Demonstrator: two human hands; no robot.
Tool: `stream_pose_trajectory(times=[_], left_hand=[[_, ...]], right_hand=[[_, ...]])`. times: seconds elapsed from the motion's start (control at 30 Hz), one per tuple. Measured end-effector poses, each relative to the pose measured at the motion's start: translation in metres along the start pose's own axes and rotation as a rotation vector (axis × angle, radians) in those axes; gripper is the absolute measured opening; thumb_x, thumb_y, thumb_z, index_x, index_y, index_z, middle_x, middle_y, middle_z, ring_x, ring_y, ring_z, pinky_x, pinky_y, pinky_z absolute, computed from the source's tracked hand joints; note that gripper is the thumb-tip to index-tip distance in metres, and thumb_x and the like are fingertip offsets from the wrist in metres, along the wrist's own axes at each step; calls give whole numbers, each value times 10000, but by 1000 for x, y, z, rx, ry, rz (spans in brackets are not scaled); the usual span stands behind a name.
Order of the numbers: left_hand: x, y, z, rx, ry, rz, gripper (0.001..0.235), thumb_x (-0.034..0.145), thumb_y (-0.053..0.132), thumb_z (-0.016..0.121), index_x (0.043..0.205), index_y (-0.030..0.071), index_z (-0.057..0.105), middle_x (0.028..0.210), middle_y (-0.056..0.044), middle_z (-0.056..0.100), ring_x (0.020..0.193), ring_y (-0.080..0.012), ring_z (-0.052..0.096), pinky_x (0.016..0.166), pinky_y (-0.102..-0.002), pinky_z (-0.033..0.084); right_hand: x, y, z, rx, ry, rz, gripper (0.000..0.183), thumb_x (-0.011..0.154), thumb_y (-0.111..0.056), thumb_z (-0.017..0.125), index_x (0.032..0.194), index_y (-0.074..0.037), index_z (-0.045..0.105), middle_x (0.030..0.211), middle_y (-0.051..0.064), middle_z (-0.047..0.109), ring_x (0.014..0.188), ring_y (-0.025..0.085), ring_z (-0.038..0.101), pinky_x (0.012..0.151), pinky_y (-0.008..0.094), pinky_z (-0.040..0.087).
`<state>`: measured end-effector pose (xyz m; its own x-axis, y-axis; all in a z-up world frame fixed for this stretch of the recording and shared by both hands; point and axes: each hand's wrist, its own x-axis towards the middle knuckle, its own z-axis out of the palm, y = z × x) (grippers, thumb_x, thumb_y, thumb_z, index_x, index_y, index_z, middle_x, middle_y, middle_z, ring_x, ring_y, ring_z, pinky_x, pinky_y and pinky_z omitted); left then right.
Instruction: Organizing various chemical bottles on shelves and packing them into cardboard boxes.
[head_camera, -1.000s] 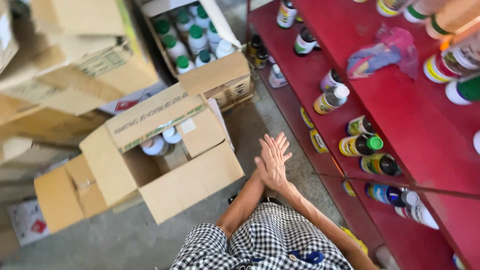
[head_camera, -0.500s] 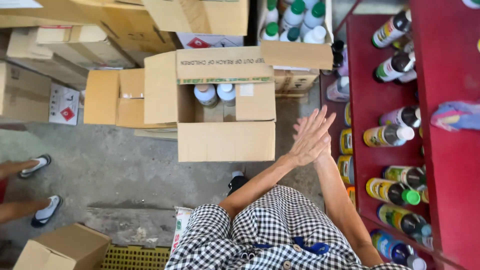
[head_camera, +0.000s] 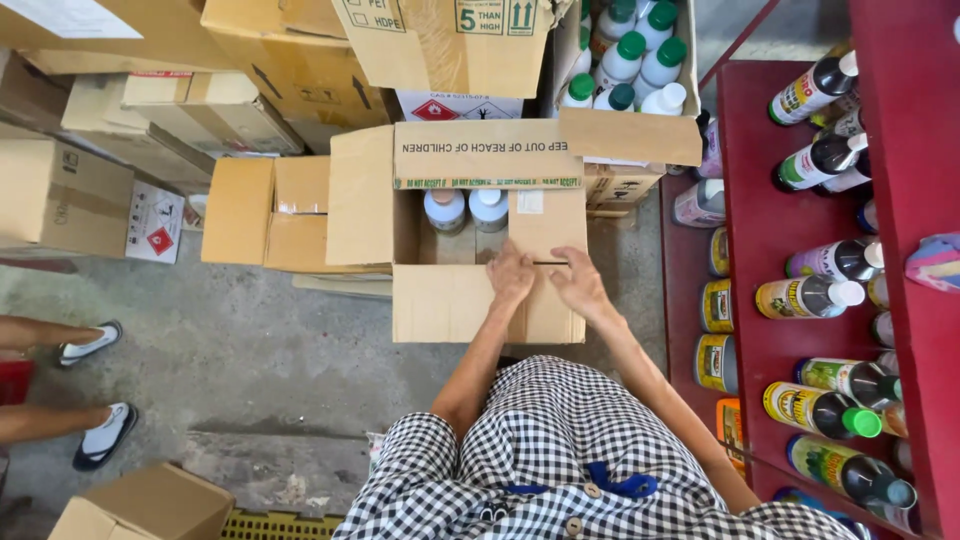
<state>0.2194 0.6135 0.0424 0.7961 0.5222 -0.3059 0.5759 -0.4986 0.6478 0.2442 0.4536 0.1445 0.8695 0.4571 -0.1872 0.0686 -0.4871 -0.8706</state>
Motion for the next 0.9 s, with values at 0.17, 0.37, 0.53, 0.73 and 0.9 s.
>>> stream_pose_trajectory(times=[0.17,0.37,0.53,0.73,0.9], left_hand=[[28,-25,4,-118,106,80,521,896,311,677,1351,82,561,1138,-192,726,1099,-373,659,1016,-477,438],[33,8,-19,-492,64,-89,385,786,195,726,1151,109,637,952,-105,743,859,-244,706,815,-403,555],[18,28,-34,-518,104,-16,363,769,143,752,1103,77,625,878,-81,699,782,-239,677,744,-399,559],[-9,69,-50,-571,45,217,380,774,179,778,1115,97,631,802,-42,644,737,-175,629,713,-362,536],[-17,87,-19,-662,-172,393,483,933,313,725,1311,77,538,930,-61,653,833,-196,639,741,-357,542]], right_hand=[[-9,14,21,-383,46,21,660,858,-253,732,1428,-34,481,1513,242,407,1372,441,401,1120,529,375],[8,75,35,-359,209,39,799,835,-288,766,1463,19,379,1522,282,367,1415,471,357,1157,532,323],[-4,29,37,-376,231,71,838,804,-308,794,1459,1,373,1505,278,387,1374,474,388,1133,532,339],[5,10,29,-393,294,167,849,774,-305,781,1460,-20,371,1416,296,441,1256,507,448,1062,552,390],[32,96,26,-411,463,-57,368,991,-198,519,1348,-114,547,1078,248,686,996,453,660,871,526,543]])
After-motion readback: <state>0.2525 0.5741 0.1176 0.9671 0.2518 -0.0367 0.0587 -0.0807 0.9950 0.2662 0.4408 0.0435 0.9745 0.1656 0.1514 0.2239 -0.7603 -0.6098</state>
